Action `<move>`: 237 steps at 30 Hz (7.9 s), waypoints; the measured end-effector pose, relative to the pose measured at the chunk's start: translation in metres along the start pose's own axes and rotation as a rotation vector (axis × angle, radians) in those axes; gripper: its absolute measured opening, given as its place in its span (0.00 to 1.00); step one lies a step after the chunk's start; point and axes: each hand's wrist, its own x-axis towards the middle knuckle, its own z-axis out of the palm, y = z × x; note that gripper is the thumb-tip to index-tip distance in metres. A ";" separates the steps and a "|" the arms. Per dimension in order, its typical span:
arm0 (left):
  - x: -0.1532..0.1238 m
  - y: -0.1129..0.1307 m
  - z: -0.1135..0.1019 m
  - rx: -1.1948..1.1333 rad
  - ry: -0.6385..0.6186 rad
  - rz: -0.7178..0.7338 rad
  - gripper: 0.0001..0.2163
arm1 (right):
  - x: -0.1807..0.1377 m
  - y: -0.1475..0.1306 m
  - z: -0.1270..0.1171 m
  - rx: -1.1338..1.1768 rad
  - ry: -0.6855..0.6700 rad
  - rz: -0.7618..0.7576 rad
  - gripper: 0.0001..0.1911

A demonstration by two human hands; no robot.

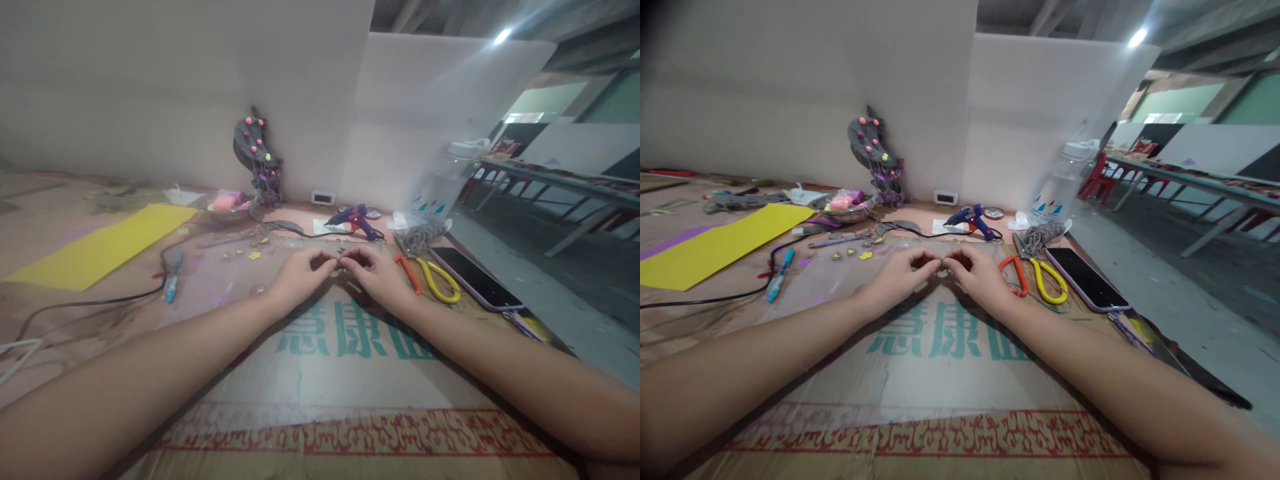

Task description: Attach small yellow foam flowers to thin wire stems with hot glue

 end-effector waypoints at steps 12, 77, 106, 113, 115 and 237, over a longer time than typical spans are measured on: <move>0.002 -0.005 0.000 -0.079 -0.023 -0.008 0.09 | -0.001 0.003 -0.001 -0.037 -0.004 0.002 0.07; 0.005 -0.012 0.001 -0.103 0.006 -0.013 0.12 | -0.001 0.004 0.001 0.090 -0.063 0.088 0.11; 0.006 -0.015 0.003 -0.119 0.057 -0.025 0.16 | -0.003 0.001 0.001 0.056 -0.087 0.009 0.11; 0.007 -0.020 0.003 -0.211 0.128 -0.063 0.13 | -0.002 0.002 0.001 0.059 -0.071 0.018 0.11; 0.006 -0.020 0.002 -0.168 0.135 -0.061 0.14 | -0.002 0.001 0.001 0.058 -0.076 0.022 0.11; 0.003 -0.004 -0.001 -0.058 0.088 -0.129 0.10 | 0.032 0.027 -0.052 -0.230 0.173 -0.092 0.15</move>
